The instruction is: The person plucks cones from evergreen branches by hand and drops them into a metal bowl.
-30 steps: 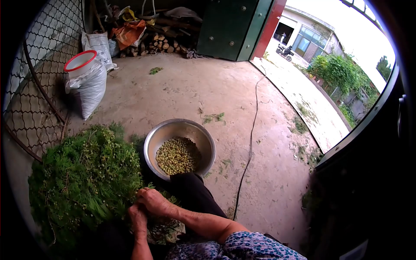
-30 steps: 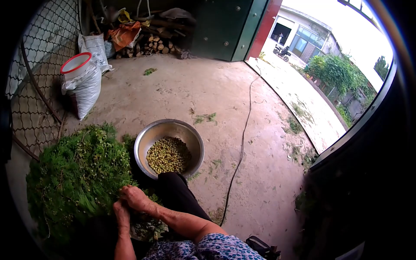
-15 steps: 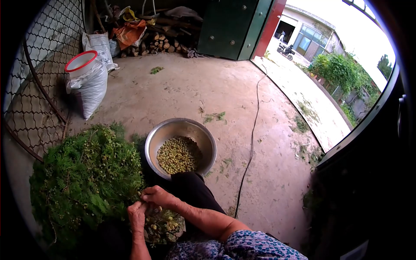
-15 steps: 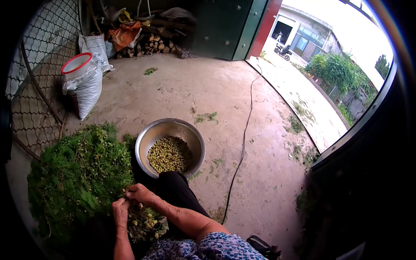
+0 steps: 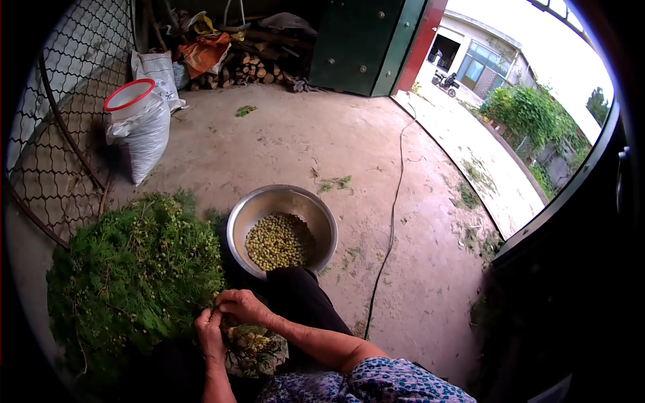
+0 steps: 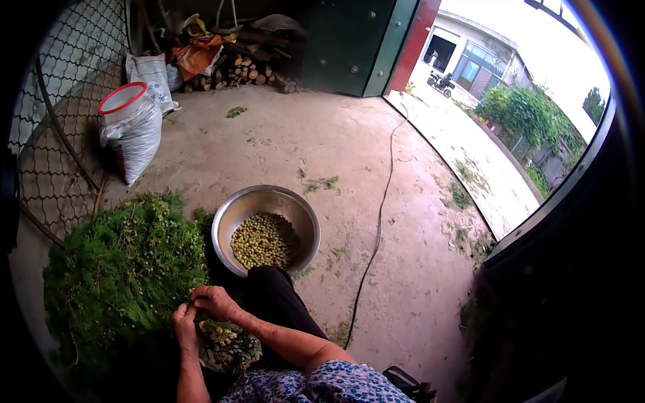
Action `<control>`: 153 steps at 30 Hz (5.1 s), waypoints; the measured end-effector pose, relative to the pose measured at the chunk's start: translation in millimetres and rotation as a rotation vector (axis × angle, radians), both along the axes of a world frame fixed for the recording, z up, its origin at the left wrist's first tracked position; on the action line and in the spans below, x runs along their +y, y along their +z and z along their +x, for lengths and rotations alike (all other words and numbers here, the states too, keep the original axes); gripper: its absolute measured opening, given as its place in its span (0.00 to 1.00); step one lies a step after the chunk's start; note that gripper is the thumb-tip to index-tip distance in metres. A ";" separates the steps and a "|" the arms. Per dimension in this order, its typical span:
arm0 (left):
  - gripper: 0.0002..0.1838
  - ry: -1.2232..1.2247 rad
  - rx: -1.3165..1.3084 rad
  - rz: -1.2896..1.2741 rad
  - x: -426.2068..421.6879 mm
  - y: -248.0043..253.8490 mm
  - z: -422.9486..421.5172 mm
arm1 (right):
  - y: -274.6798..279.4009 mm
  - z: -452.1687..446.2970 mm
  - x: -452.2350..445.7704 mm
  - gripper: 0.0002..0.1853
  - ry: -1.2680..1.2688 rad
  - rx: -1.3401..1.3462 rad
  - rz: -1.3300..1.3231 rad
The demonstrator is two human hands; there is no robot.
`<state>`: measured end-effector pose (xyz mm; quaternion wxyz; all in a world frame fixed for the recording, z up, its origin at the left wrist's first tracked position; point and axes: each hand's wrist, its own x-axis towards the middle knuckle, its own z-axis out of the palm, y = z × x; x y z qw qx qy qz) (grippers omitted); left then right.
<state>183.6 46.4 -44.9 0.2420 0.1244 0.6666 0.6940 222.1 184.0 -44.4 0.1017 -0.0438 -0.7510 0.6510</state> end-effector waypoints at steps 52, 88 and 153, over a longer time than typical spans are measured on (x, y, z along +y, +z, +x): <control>0.08 -0.062 -0.273 0.184 -14.3 11.3 -4.3 | -10.5 7.6 -12.1 0.11 0.095 -0.338 -1.236; 0.12 0.122 -0.024 0.098 -0.1 20.7 4.7 | 6.0 4.0 -18.1 0.06 0.015 -0.250 -0.737; 0.19 -0.069 -0.021 -0.131 -11.8 -1.7 -13.9 | -14.8 2.5 -0.9 0.07 0.052 -0.271 -0.509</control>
